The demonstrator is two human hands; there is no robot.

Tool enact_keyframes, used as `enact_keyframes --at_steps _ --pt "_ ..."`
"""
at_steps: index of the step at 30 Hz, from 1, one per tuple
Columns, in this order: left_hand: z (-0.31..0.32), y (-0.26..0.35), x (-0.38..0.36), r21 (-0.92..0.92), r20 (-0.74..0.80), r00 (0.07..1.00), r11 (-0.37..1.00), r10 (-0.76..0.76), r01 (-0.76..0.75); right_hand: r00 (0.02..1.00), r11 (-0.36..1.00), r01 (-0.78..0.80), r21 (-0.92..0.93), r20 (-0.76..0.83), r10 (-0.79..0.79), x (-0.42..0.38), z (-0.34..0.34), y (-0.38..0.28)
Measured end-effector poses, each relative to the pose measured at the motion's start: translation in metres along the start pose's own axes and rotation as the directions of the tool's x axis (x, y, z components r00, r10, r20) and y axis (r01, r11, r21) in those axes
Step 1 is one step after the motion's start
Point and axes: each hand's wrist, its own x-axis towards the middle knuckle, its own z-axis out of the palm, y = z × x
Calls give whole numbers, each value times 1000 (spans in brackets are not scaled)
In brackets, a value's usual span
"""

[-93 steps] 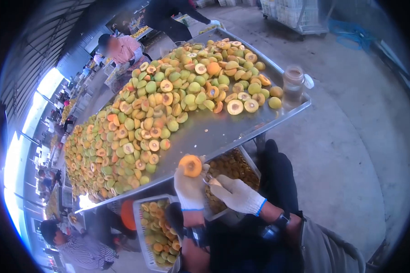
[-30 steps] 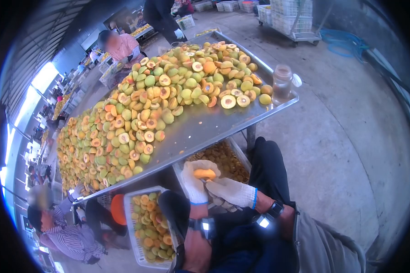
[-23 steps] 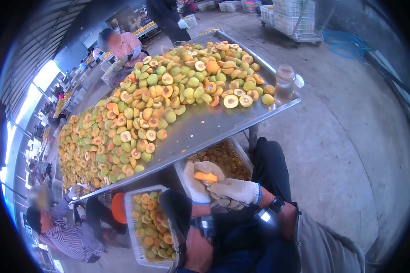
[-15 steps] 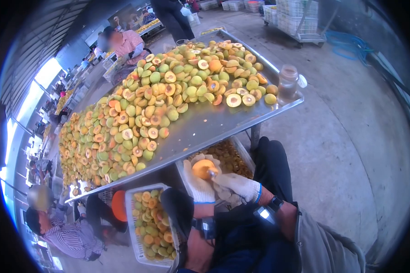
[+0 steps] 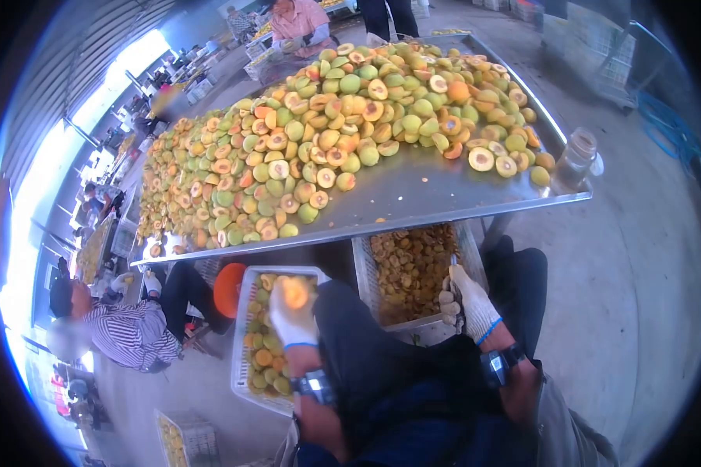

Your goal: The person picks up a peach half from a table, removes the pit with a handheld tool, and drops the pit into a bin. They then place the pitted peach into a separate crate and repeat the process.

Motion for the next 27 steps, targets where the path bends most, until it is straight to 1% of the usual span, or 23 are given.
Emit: enact_keyframes --at_steps 1,2,3,5,6,7,8,9,10,11,12,13,14,15,16,17,18,19,21,23,25,26,27 --pt "-31 -25 5 581 105 935 742 339 -334 1000 998 -1 57 -12 2 0 -1 0" --pt "-41 -4 2 555 -45 980 820 194 -137 1000 998 -20 61 -17 21 2 -4 0" --pt "-49 17 -1 499 -180 983 864 31 64 1000 997 -11 71 -25 13 4 -5 0" --pt "-124 -92 34 331 -370 929 935 8 124 999 999 -32 14 -37 32 5 -6 4" --pt "-148 -95 30 388 -395 918 898 -40 206 997 998 -53 21 -50 54 8 -5 5" --pt "-156 -101 35 441 -413 907 854 -80 276 997 999 -30 44 -65 33 7 -4 4" --pt "-139 -84 40 235 -508 834 897 -216 375 998 1000 -29 -10 -59 28 5 -2 4" --pt "-118 -66 38 12 -566 737 891 -369 455 998 997 -28 -69 -54 25 3 0 3" --pt "-100 -63 37 -23 -561 793 962 -237 271 997 998 -25 -52 -71 21 4 2 3" --pt "-81 -58 40 -23 -533 812 963 -238 268 999 999 -32 -42 -31 31 12 -8 9" --pt "-61 -49 44 27 -405 906 989 -124 148 998 998 -27 -61 -64 23 10 -7 8" --pt "-40 -37 45 56 -268 963 998 -4 19 995 996 -26 -83 -96 18 9 -2 7" --pt "-1 0 35 39 -157 988 999 -12 18 994 997 -13 -71 -107 5 8 0 6" --pt "46 40 24 22 -49 999 1000 -16 17 989 990 6 -138 -146 -26 7 3 6" --pt "84 59 18 -2 79 994 997 -81 82 982 978 19 -206 -181 -57 6 4 5" --pt "119 72 12 -15 205 969 989 -141 147 981 980 28 -197 -183 -65 6 4 4" --pt "154 71 10 24 332 943 999 36 -47 986 987 34 -158 -153 -58 5 3 4" --pt "189 68 8 36 457 867 970 200 -242 991 992 38 -118 -123 -53 5 3 4" --pt "261 83 -5 48 583 783 952 218 -301 986 992 41 -118 -154 -59 5 2 2" --pt "332 60 -6 101 637 742 931 211 -351 976 986 110 -127 -172 -131 6 -2 2" --pt "389 56 -8 289 646 755 880 111 -377 975 986 123 -113 -172 -142 6 -9 1" --pt "412 49 -5 287 652 750 879 113 -382 975 988 123 -92 -176 -138 7 -11 1" --pt "435 41 -1 343 640 766 873 52 -346 974 990 123 -70 -181 -134 7 -13 0"
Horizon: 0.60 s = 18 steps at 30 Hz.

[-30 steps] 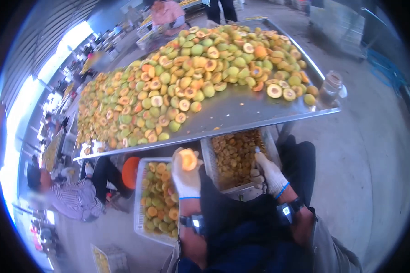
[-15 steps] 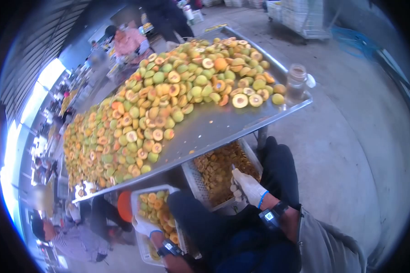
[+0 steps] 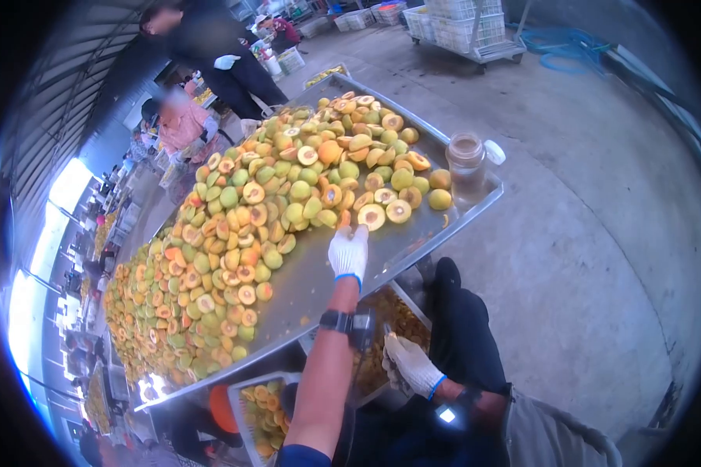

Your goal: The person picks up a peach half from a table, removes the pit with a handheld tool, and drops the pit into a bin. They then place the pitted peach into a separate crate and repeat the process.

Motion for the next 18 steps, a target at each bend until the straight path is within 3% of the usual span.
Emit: enact_keyframes --at_steps 1,6,8,9,13,15,16,18 --pt "12 3 10 24 12 998 998 -64 64 1000 1000 -23 16 11 23 0 -2 -3" --pt "39 0 40 85 80 997 996 -10 3 997 997 -71 43 38 69 -3 -4 -17" --pt "48 -17 49 -81 122 988 994 89 -80 996 996 -85 -33 30 86 -7 -3 -27" --pt "44 -18 50 -146 228 973 989 37 -4 996 996 -81 -29 36 82 -9 -3 -29" --pt "24 -15 39 -147 336 941 984 -41 95 996 998 -62 -3 59 62 -10 -3 -26" --pt "4 -12 16 -436 372 919 849 -132 299 997 995 -15 98 82 7 -8 -5 -20" --pt "-8 -12 5 -439 369 920 848 -131 296 996 995 -13 94 84 5 -7 -7 -16" --pt "-36 -14 -18 -732 348 931 590 -107 341 982 983 159 93 92 -168 -4 -11 -8"
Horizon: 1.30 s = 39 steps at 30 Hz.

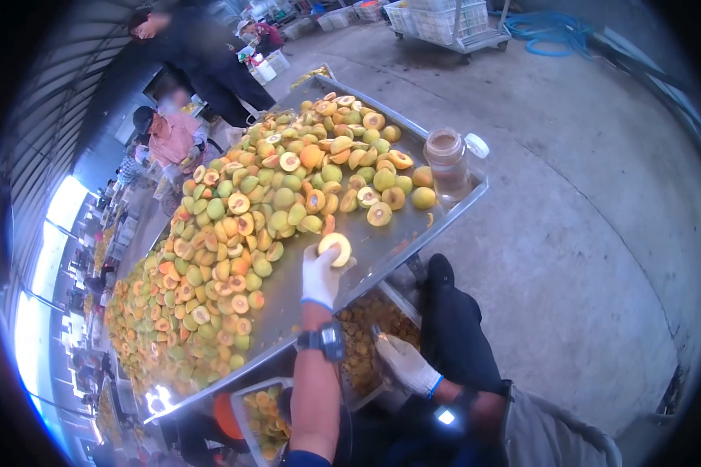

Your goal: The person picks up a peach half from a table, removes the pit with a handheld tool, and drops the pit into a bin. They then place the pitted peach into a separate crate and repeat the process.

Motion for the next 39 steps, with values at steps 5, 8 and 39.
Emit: enact_keyframes --at_steps 5,8,39 --pt "-35 20 -115 -368 34 999 930 19 -5 985 877 164 -452 32 -168 -22 20 -44" --pt "-42 15 -165 -458 47 999 889 17 7 927 674 369 -640 202 -316 -26 36 -48" --pt "-24 7 -232 -350 -338 939 918 64 -189 949 394 274 -877 179 -261 -55 86 -41"
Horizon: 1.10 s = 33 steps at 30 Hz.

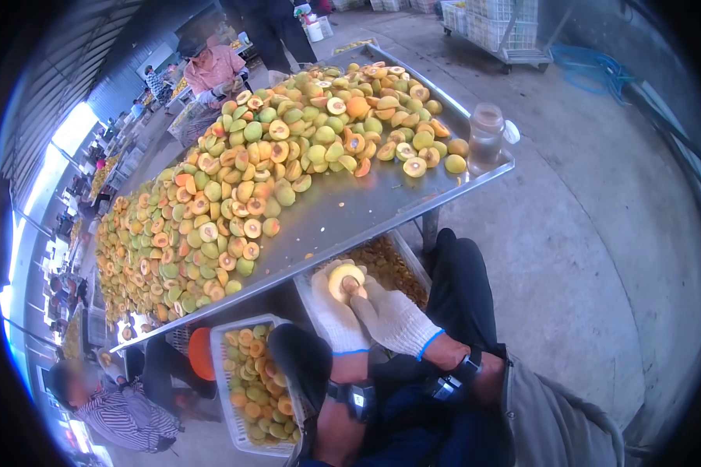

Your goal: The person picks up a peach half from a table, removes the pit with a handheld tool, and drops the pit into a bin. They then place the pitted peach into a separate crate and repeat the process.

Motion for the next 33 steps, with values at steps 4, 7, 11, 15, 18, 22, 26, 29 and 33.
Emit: enact_keyframes --at_steps 4,7,11,15,18,22,26,29,33 --pt "10 1 -2 -64 -35 998 997 -44 41 986 981 166 -97 36 -164 7 8 31" --pt "8 1 0 -56 -78 994 996 -76 71 980 973 197 -118 56 -191 7 7 31" --pt "2 -2 1 -92 -107 987 990 -116 106 984 984 166 -64 72 -161 3 2 24" --pt "-3 -2 4 -53 -70 992 994 -103 100 986 997 68 -43 155 -60 -1 -4 14" --pt "-5 0 5 -20 -35 995 995 -94 93 987 993 69 -101 152 -53 -2 -1 14" --pt "-13 0 5 57 29 999 998 -34 32 983 996 51 77 171 -64 -2 7 28" --pt "-12 8 2 112 96 995 993 18 -29 976 999 37 27 214 -41 -5 2 21" --pt "-16 7 3 132 113 993 991 20 -35 973 995 6 100 228 -29 -5 8 28" --pt "-14 15 -7 217 165 982 968 91 -126 855 896 -361 260 477 206 -8 -5 13"
